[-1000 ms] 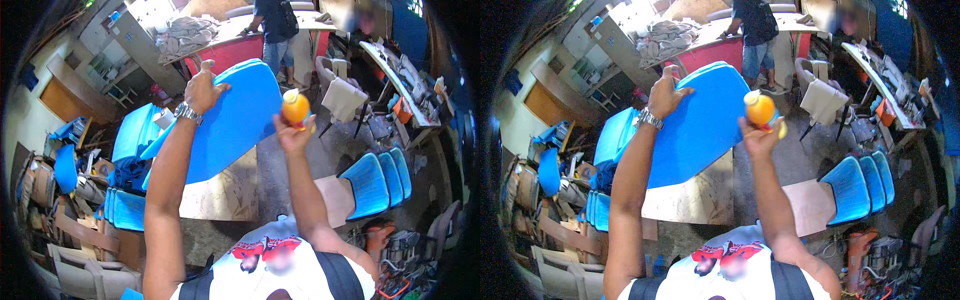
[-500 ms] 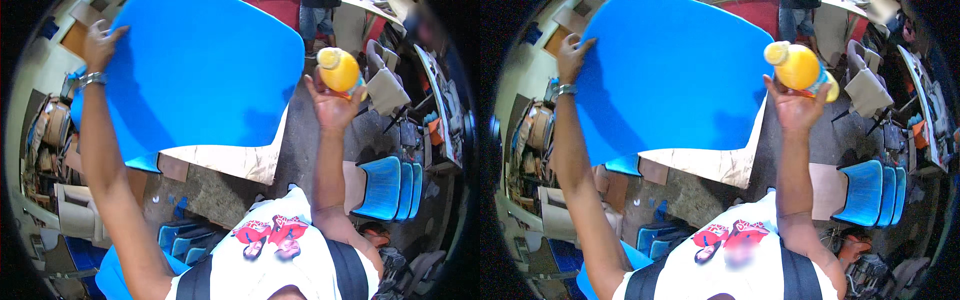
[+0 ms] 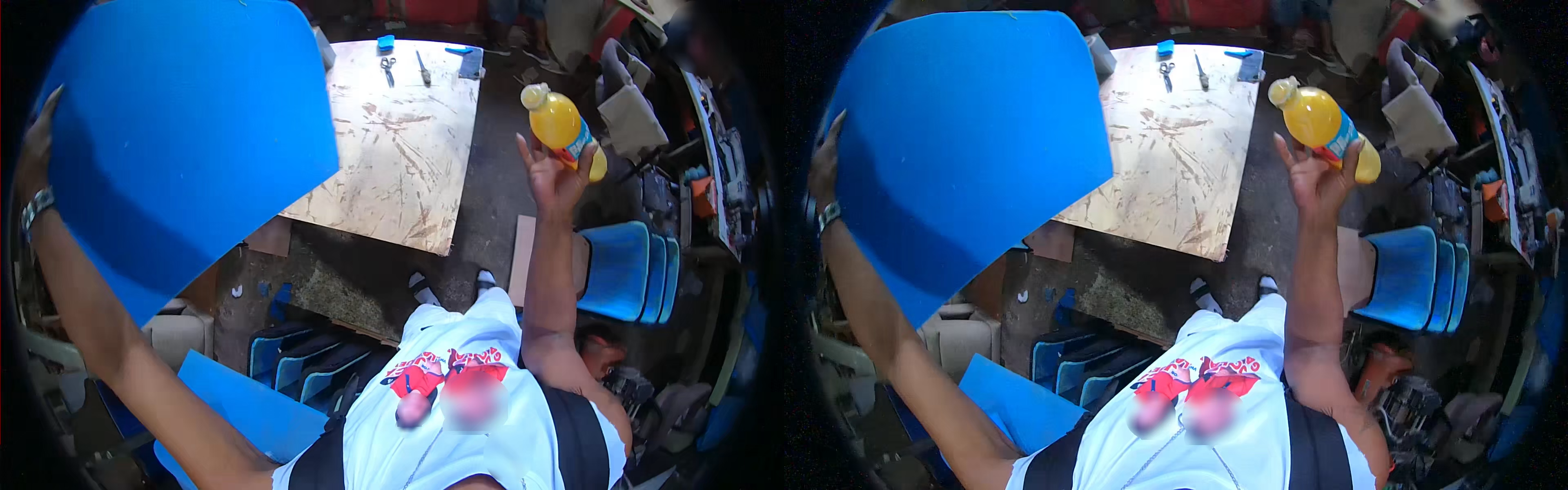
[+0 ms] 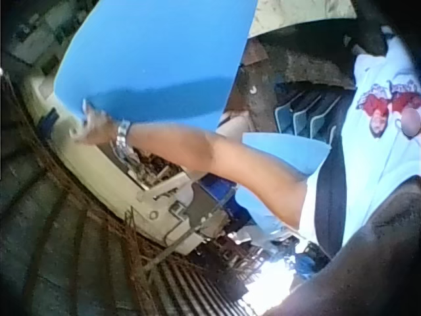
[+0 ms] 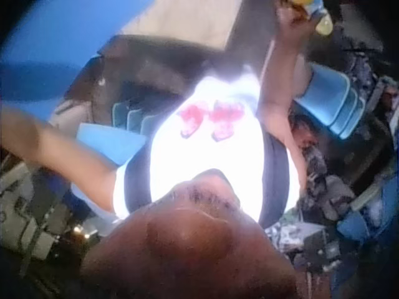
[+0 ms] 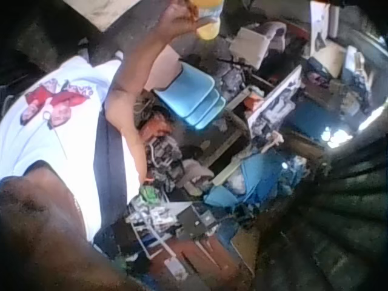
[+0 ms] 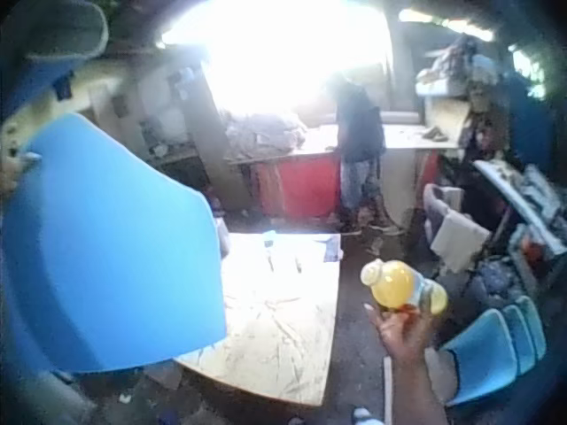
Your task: The recorder applies adhesive to blue foam padding and attaches it to chair components in a furniture workshop.
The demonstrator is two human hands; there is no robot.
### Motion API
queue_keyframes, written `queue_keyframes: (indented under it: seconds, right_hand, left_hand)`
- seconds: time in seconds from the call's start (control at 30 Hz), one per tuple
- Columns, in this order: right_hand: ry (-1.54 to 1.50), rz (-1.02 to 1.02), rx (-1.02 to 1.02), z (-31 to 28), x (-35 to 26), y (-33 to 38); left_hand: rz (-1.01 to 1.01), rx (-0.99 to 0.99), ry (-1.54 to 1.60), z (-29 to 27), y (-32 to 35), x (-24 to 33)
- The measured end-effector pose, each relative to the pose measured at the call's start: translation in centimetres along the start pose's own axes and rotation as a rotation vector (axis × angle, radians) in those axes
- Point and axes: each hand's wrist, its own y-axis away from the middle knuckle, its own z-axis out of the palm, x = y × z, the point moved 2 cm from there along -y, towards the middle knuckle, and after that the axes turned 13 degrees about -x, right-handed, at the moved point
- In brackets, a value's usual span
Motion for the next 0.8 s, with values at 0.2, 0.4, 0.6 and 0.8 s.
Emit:
queue_keyframes:
  seconds: [0.2,0.4,0.6,0.8]
  right_hand:
    - [-0.021,-0.049,0.104,-3.1,-3.6,1.9]
    - [-0.052,-0.07,0.118,-7.8,-11.0,5.4]
    - [0.153,-0.123,0.359,-12.2,-17.4,10.6]
    - [0.111,-0.143,0.4,-20.5,-20.9,16.6]
  left_hand:
    - [-0.146,0.311,0.958,-15.1,-3.6,16.6]
    - [-0.124,-0.238,1.25,-26.5,-6.1,46.2]
    - [-0.205,-0.919,1.532,-32.1,-2.5,73.1]
    - [-0.077,-0.704,1.591,-35.9,-2.5,86.1]
